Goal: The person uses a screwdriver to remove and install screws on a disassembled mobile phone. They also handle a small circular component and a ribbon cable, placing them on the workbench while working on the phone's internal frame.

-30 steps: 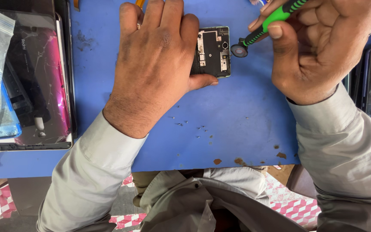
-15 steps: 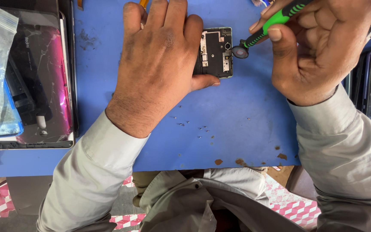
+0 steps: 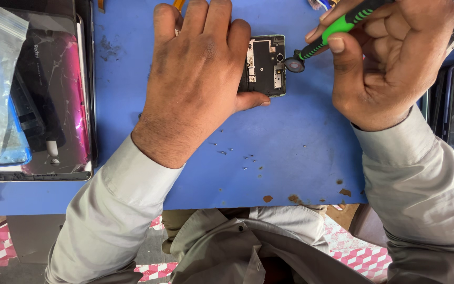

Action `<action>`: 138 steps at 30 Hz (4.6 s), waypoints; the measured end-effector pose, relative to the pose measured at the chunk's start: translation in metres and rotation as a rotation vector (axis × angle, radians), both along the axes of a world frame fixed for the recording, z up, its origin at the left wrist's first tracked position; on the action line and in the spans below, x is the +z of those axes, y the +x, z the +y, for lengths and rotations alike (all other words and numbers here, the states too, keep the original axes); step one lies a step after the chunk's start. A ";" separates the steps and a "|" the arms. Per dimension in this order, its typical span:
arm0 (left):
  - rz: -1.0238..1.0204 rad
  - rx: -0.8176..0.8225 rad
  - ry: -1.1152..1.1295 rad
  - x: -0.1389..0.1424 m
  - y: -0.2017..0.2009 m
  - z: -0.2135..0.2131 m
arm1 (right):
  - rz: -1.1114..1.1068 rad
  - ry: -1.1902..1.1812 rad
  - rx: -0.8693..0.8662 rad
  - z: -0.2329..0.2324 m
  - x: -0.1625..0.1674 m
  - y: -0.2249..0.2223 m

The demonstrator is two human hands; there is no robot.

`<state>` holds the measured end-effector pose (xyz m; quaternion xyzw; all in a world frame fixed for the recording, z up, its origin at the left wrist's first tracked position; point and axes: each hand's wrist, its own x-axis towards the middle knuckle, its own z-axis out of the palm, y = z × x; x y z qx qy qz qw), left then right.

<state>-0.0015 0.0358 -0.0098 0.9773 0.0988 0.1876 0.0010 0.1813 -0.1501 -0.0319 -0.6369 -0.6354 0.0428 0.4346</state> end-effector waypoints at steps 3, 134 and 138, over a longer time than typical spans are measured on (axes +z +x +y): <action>0.004 -0.001 -0.002 0.000 0.000 0.000 | 0.004 -0.013 -0.002 0.000 0.002 0.000; -0.034 -0.037 -0.071 -0.006 -0.009 0.002 | 0.029 0.049 0.032 0.010 0.011 -0.016; -0.033 -0.034 -0.064 -0.006 -0.009 0.002 | 0.043 0.036 0.060 0.013 0.017 -0.017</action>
